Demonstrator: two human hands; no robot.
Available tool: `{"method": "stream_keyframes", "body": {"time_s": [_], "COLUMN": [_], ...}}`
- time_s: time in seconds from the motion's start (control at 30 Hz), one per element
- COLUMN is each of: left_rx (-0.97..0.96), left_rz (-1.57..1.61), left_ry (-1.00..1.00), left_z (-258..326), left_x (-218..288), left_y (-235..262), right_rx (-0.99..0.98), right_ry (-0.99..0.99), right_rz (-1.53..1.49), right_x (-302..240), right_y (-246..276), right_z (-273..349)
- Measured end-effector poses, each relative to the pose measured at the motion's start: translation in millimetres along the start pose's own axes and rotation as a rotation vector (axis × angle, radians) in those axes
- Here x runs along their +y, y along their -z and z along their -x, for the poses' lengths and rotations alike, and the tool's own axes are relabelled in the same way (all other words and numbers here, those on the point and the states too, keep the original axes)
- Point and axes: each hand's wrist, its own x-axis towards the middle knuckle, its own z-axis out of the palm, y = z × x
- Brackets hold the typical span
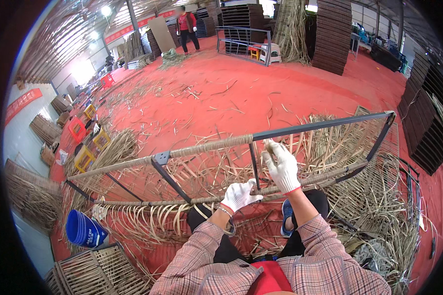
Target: The person weaves thin dried plant strips around a metal frame, threading and wrapping them by hand to build up the basket wall. The person repeatedly picks up new strips, threads them through the frame, and tightens the weave.
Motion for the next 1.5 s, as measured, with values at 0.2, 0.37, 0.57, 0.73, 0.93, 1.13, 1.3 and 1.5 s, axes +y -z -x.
{"method": "stream_keyframes", "body": {"time_s": [0.2, 0.37, 0.57, 0.73, 0.93, 1.13, 1.3, 1.5], "left_rx": [0.098, -0.043, 0.032, 0.399, 0.827, 0.326, 0.278, 0.039], "left_rz": [0.006, -0.045, 0.017, -0.087, -0.195, -0.105, -0.063, -0.013], "left_ry": [-0.005, 0.016, 0.025, -0.007, 0.000, 0.013, -0.021, -0.013], "left_z": [2.8, 1.8, 5.1, 5.5, -53.0, -91.1, -96.2, -110.0], "left_x": [2.1, 6.0, 12.8, 45.9, 53.1, 40.4, 35.4, 24.4], "left_y": [-3.0, 4.7, 8.4, 49.1, 179.2, 213.3, 214.6, 220.4], "right_rx": [0.110, 0.064, -0.140, -0.206, -0.010, 0.112, 0.402, 0.110], "right_ry": [-0.083, 0.336, 0.252, 0.307, 0.558, 0.385, 0.101, 0.216], "right_rz": [-0.168, 0.083, 0.053, -0.161, -0.163, 0.077, 0.501, 0.178], "right_x": [-30.0, -66.8, -76.1, -62.3, -60.8, -52.2, -55.5, -69.4], "right_y": [11.1, 73.3, 80.1, 60.3, 65.7, 78.5, 76.0, 21.9], "right_z": [10.0, -17.8, -101.3, -97.0, -87.8, -6.9, 33.4, 12.2]}}
